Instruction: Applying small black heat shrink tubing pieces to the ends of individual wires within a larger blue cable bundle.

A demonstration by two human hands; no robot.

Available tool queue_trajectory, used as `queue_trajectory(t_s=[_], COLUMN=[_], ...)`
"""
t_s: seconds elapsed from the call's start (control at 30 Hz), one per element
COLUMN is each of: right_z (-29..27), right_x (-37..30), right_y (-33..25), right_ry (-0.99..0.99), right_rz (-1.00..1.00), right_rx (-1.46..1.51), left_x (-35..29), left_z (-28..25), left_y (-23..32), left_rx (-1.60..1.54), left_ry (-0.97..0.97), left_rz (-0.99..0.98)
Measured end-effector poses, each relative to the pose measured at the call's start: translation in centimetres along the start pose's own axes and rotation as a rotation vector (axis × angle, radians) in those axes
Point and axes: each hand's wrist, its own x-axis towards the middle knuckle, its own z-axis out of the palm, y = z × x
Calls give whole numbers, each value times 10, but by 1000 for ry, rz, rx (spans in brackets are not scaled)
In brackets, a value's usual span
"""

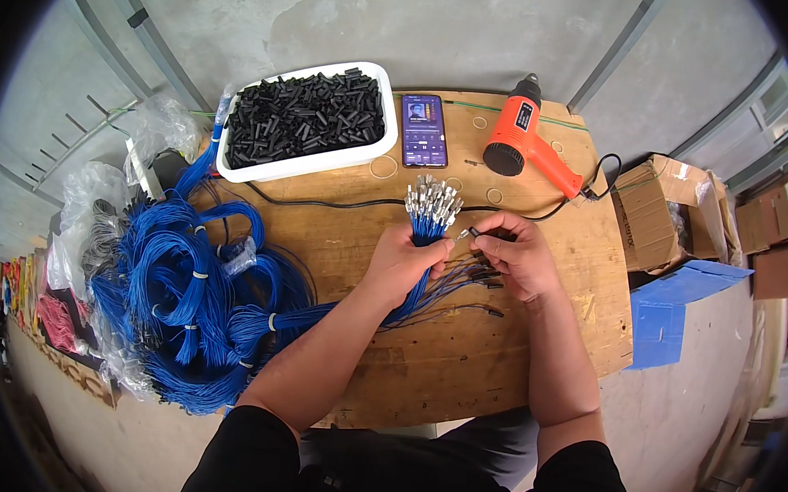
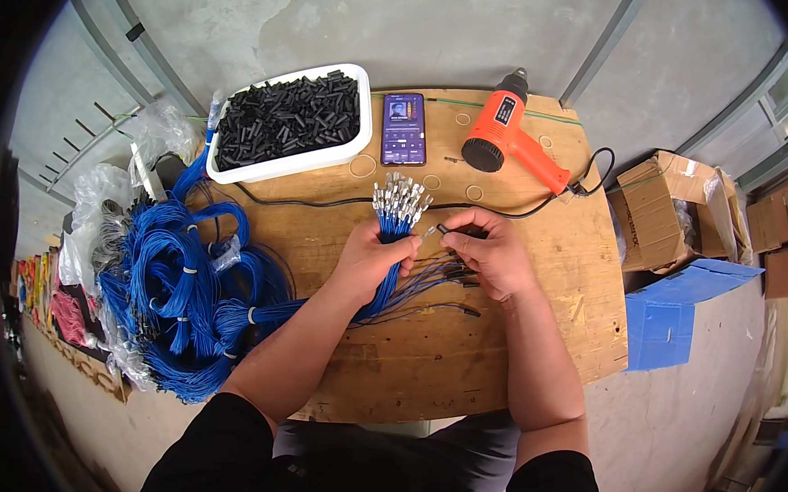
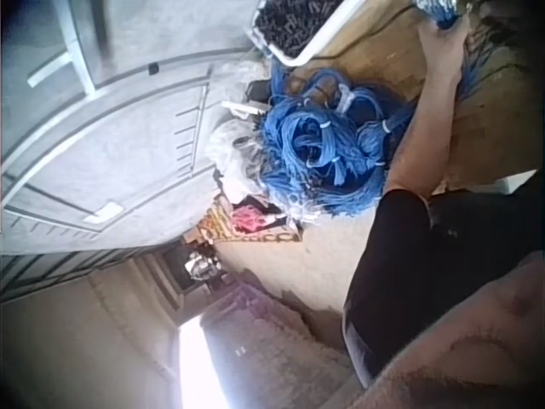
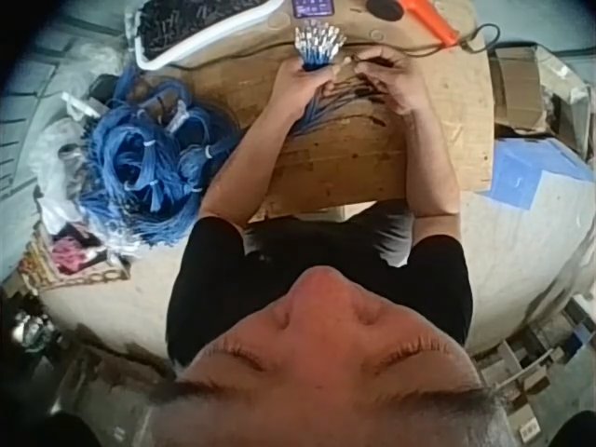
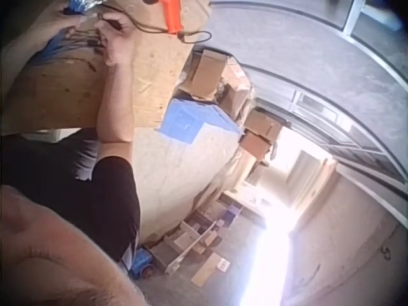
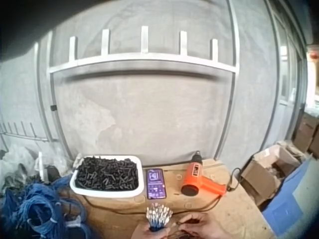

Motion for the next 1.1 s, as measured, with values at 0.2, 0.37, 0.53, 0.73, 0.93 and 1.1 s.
queue_trajectory(t_s=[0.2, 0.37, 0.53, 0.73, 0.93, 1.1], right_z=[-2, 0, 2, 1, 3, 3], right_x=[1, 0, -1, -1, -1, 1], right_y=[2, -1, -2, 1, -1, 1], right_ry=[0, 23, 43, 43, 29, 40], right_rz=[-5, -4, -35, -78, -65, -68], right_rx=[-24, 5, -6, -26, -39, -15], left_x=[-1, -1, 0, 1, 3, 3], left_z=[1, 2, 0, 0, -3, -3], left_y=[2, 0, -3, -6, -10, -11], left_rx=[17, 60, 160, 288, 454, 466], left_ry=[18, 14, -27, -20, 14, 24], left_rz=[0, 30, 104, 142, 217, 236])
